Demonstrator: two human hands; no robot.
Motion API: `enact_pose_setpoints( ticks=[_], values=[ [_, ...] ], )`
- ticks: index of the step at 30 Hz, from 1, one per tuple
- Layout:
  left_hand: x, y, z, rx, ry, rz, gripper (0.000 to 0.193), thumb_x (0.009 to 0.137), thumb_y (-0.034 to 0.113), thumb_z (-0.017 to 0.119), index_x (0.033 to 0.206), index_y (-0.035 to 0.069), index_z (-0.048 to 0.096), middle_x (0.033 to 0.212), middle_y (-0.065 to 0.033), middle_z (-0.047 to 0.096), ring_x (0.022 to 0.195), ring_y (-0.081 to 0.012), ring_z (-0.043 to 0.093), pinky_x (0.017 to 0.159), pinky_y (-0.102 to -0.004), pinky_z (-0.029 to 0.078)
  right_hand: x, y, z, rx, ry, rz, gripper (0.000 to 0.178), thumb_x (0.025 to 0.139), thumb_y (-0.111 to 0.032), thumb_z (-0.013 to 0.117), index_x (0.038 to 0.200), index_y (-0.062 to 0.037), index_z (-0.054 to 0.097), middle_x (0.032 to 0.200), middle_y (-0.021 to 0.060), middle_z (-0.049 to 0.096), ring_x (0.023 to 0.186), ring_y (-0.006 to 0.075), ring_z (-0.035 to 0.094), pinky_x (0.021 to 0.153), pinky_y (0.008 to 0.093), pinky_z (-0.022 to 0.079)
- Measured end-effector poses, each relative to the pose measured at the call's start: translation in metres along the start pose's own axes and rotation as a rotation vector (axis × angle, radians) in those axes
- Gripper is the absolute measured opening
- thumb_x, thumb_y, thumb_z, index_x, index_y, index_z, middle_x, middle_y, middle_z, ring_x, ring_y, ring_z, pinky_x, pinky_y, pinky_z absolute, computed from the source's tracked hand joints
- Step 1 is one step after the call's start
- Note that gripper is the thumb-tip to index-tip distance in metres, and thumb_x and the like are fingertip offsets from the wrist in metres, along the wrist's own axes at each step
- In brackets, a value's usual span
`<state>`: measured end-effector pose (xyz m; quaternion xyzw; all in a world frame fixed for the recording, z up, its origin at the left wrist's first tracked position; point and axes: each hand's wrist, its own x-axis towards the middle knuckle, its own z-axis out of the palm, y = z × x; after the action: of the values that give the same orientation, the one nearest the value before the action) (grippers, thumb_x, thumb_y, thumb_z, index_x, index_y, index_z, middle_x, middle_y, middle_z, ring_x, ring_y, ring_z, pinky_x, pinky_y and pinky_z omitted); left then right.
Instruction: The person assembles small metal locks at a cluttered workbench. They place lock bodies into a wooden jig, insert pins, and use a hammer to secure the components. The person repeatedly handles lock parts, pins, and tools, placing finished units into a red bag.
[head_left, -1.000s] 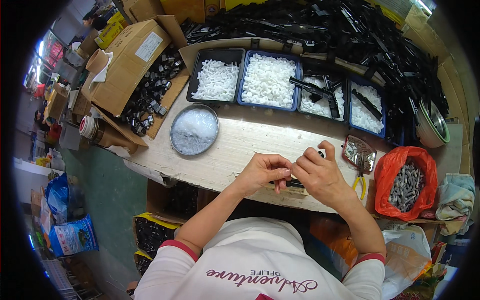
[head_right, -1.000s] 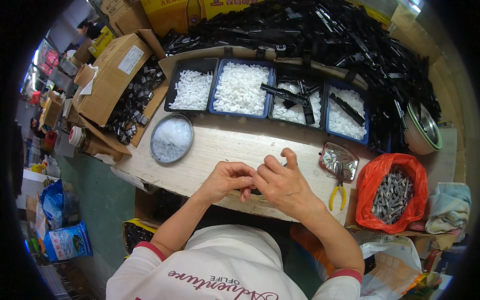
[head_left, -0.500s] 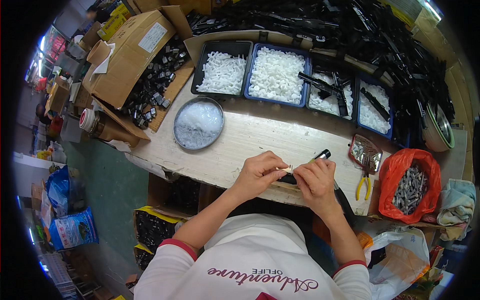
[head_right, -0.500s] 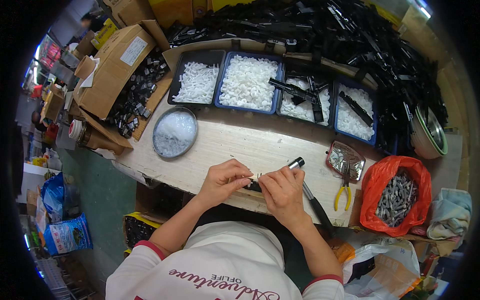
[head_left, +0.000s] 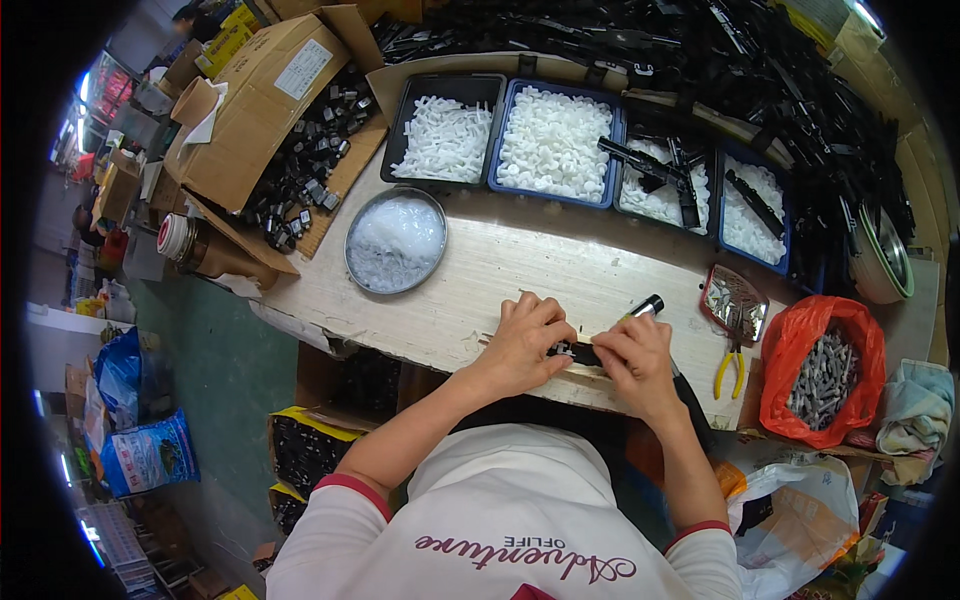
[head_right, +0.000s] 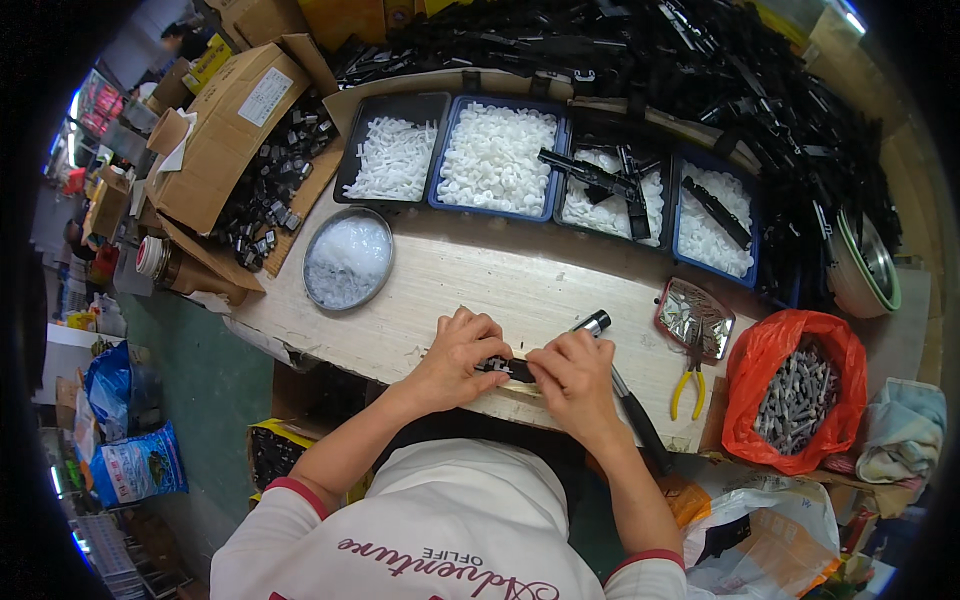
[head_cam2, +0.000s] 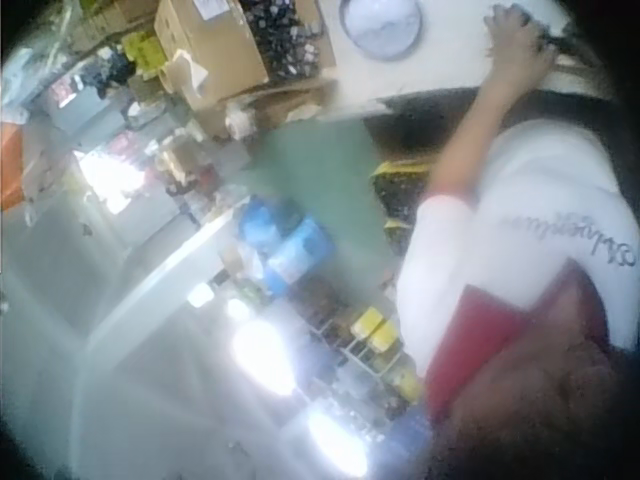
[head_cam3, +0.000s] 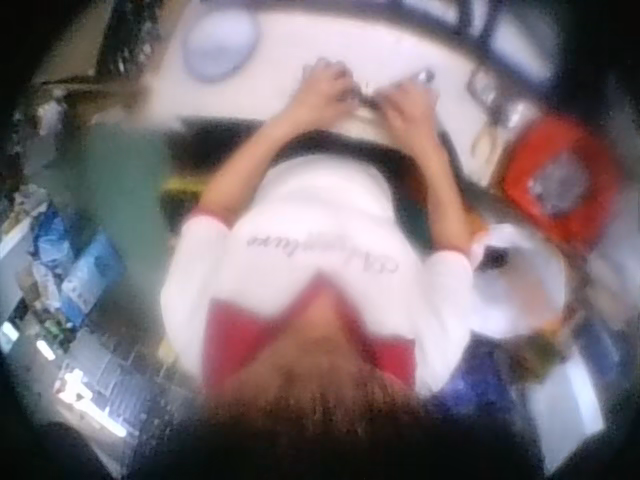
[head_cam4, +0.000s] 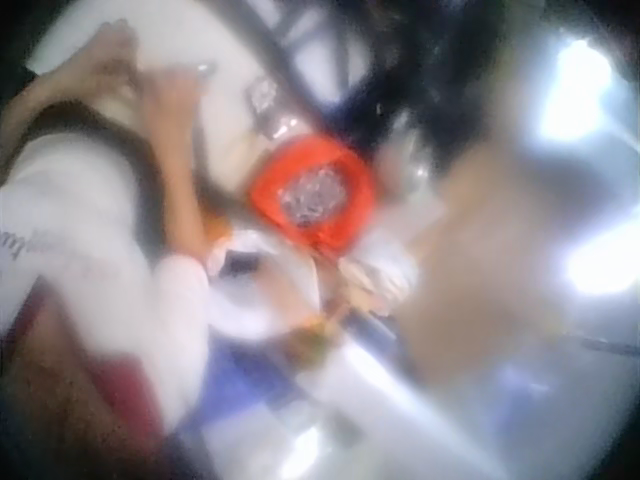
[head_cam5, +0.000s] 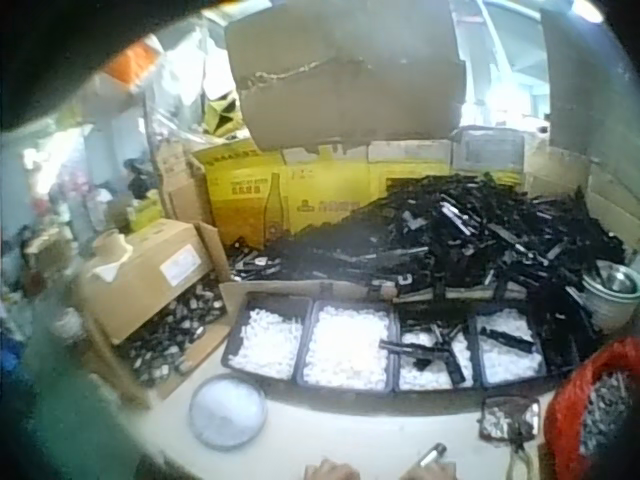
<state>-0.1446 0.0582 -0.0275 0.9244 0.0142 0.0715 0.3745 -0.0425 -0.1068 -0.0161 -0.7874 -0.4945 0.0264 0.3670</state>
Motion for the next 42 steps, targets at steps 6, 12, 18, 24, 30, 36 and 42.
enact_pose_setpoints(
  ticks=[6,12,18,24,30,36,42],
  values=[
    [0.012,0.013,-0.012,0.322,-0.151,0.124,0.020,0.067,0.018,0.072,0.084,0.012,0.062,0.090,-0.0020,0.051,0.089,-0.0208,0.044,0.077,-0.0372,0.029,-0.004,0.028,-0.037,-0.141,0.169,0.102,0.009,0.071,-0.008,0.065,0.080,-0.0094,0.064,0.073,0.0006,0.053,0.074,0.0183,0.047,0.071,0.0335,0.028],
    [0.099,0.037,-0.002,0.184,-0.094,0.345,0.014,0.069,0.016,0.069,0.081,0.012,0.064,0.086,-0.0035,0.053,0.086,-0.0221,0.045,0.075,-0.0374,0.030,-0.013,0.086,-0.078,-0.595,0.262,0.296,0.008,0.073,-0.012,0.063,0.080,-0.0096,0.063,0.080,0.0029,0.055,0.085,0.0211,0.048,0.074,0.0397,0.029],
    [0.242,0.072,0.067,0.461,0.077,0.388,0.012,0.068,0.016,0.065,0.074,0.006,0.066,0.081,-0.0121,0.058,0.086,-0.0285,0.049,0.071,-0.0405,0.034,-0.003,0.113,-0.087,-0.762,0.120,0.407,0.013,0.073,-0.016,0.061,0.082,-0.0069,0.063,0.084,0.0077,0.057,0.091,0.0246,0.047,0.078,0.0445,0.031],
    [0.282,0.085,0.092,0.590,0.020,0.301,0.013,0.063,0.016,0.068,0.071,0.006,0.068,0.077,-0.0133,0.062,0.084,-0.0277,0.054,0.071,-0.0394,0.036,0.006,0.122,-0.080,-0.707,0.056,0.312,0.016,0.063,-0.004,0.059,0.079,-0.0054,0.062,0.080,0.0100,0.058,0.086,0.0255,0.049,0.076,0.0426,0.031],
    [0.287,0.085,0.084,0.533,-0.049,0.312,0.010,0.059,0.004,0.062,0.068,0.004,0.066,0.073,-0.0158,0.063,0.079,-0.0305,0.058,0.069,-0.0404,0.039,0.004,0.121,-0.086,-0.591,0.019,0.321,0.018,0.065,-0.005,0.061,0.083,-0.0049,0.061,0.081,0.0104,0.057,0.085,0.0258,0.049,0.075,0.0409,0.030],
    [0.295,0.073,0.079,0.148,0.070,0.277,0.012,0.061,0.002,0.063,0.073,0.002,0.066,0.071,-0.0169,0.063,0.072,-0.0323,0.062,0.067,-0.0398,0.047,-0.001,0.124,-0.094,-0.438,0.144,0.327,0.013,0.073,-0.003,0.057,0.086,-0.0045,0.056,0.085,0.0094,0.054,0.083,0.0271,0.049,0.073,0.0397,0.032],
    [0.296,0.067,0.076,-0.129,0.097,0.209,0.013,0.062,0.008,0.070,0.073,0.002,0.066,0.070,-0.0142,0.064,0.065,-0.0240,0.063,0.063,-0.0324,0.049,-0.005,0.122,-0.102,-0.300,0.220,0.418,0.005,0.079,-0.004,0.053,0.084,-0.0052,0.052,0.083,0.0093,0.055,0.084,0.0273,0.051,0.074,0.0393,0.032]
  ],
)
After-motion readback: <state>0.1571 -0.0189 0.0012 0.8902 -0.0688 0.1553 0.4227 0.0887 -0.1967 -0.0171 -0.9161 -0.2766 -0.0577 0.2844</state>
